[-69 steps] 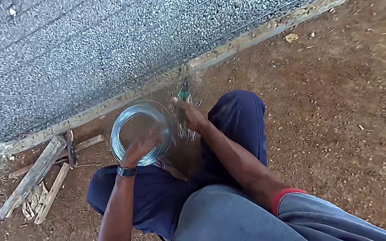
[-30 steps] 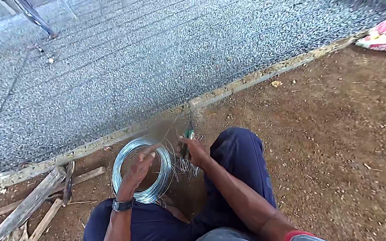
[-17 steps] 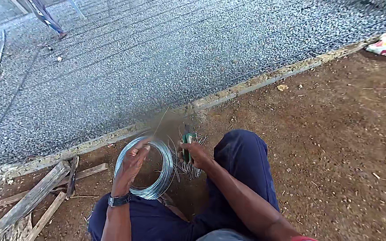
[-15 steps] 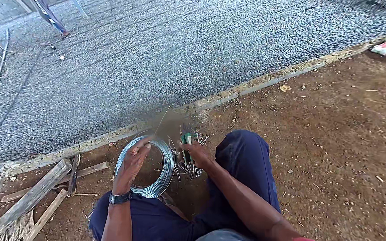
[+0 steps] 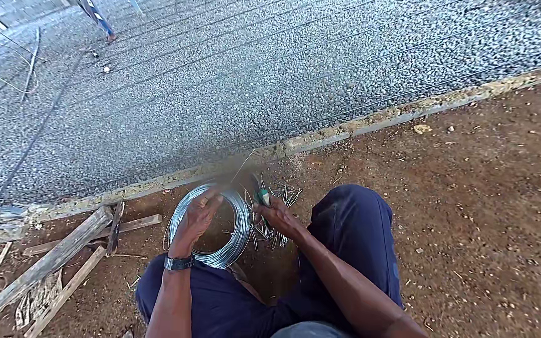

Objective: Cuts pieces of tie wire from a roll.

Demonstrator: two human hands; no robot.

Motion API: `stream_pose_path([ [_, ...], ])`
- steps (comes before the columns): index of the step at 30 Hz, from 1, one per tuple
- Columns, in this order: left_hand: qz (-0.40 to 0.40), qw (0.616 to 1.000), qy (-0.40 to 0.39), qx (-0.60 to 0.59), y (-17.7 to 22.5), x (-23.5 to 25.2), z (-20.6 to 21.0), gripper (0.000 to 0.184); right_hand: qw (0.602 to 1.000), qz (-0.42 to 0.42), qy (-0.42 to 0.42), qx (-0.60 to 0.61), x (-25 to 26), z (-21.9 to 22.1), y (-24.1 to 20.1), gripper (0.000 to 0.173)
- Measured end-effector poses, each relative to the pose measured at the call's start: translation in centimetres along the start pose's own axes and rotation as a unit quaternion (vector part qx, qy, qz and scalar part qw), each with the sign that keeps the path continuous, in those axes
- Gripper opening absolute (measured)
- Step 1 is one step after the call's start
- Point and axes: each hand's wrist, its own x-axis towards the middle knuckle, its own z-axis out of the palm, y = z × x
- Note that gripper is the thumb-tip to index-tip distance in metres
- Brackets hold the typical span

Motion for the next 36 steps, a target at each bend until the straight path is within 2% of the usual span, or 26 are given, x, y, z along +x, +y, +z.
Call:
stream_pose_path([
  [7, 0.002, 1.0, -0.002, 0.021, -0.1, 0.0, -0.1, 0.035, 0.992, 0.046, 0.025, 0.115, 0.0, -0.2, 0.1, 0.037],
  [22, 0.004, 1.0, -0.014, 0.014, -0.4, 0.2, 0.1, 0.035, 0.998, -0.056, -0.037, -0.016, -0.6, -0.1, -0.2, 0.037],
  [36, 0.01, 0.999, -0.033, 0.019, -0.6, 0.5, 0.9, 0.035, 0.986, -0.099, -0.056, -0.118, -0.5, 0.2, 0.2, 0.041],
])
